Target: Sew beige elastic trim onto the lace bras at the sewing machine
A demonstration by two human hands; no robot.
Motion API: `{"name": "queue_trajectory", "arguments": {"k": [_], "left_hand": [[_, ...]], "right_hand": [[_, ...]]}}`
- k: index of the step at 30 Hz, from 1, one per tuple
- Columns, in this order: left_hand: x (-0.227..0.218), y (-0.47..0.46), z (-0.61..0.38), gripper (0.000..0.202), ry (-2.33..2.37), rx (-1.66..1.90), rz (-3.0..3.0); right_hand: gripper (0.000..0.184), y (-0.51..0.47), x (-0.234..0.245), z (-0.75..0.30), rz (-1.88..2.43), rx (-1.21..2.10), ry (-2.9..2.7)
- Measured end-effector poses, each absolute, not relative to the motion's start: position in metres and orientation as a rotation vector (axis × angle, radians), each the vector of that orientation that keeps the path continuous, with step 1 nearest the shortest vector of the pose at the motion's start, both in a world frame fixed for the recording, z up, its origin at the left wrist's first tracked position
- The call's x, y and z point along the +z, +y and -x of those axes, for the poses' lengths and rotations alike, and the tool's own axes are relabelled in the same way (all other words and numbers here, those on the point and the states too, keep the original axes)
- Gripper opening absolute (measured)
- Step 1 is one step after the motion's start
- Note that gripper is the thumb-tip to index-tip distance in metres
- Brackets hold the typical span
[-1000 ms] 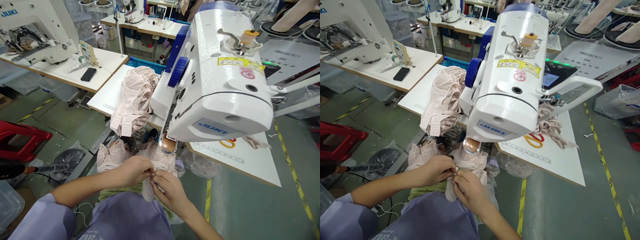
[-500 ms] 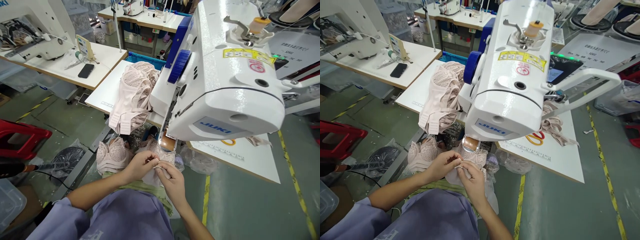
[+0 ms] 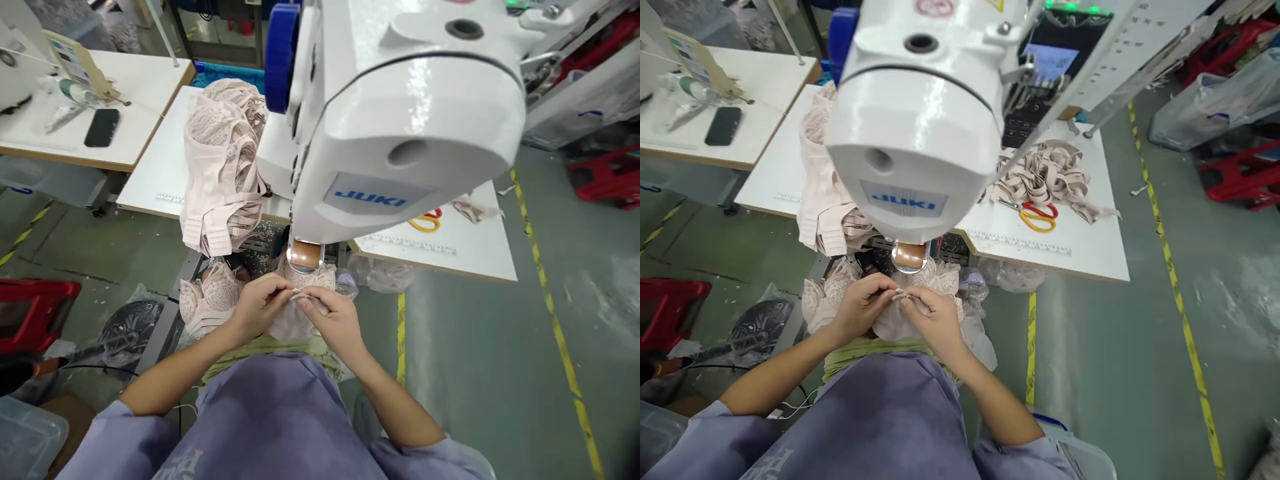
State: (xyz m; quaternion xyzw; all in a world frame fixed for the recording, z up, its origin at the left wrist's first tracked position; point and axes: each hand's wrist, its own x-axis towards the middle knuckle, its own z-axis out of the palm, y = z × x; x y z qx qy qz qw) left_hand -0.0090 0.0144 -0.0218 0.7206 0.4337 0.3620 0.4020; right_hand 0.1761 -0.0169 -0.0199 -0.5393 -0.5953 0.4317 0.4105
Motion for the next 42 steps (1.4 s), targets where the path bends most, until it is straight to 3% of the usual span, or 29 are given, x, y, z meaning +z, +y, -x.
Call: {"name": "queue_trajectory", "arguments": {"k": [6, 14, 20, 34, 39, 42], "left_hand": [[-0.008, 0.012, 0.007, 0.013, 1.06, 0.884, -2.175], [0.005, 0.015, 0.006, 0.009, 1.043, 0.894, -2.317], [0.003, 0.018, 0.006, 0.012, 1.042, 0.824, -2.229], [0.004, 0.026, 0.01, 0.028, 1.027, 0.424, -2.426], [0.004, 0.023, 0.006, 0.034, 1.077, 0.467, -2.515], [0.009, 0.028, 0.002, 0.034, 1.15, 0.511, -2.371]], "right_hand": [[0.017, -0.002, -0.009, -0.196, 1.442, 0.859, -1.811], [0.019, 0.012, 0.011, -0.209, 1.289, 1.381, -1.842], [0.014, 0.011, 0.013, -0.212, 1.278, 1.43, -1.85], [0.012, 0.003, 0.012, -0.207, 1.296, 1.06, -2.11], [0.012, 0.0, 0.011, -0.201, 1.269, 0.581, -2.091], [0.013, 0.015, 0.017, -0.2, 1.272, 0.488, -2.096]]}}
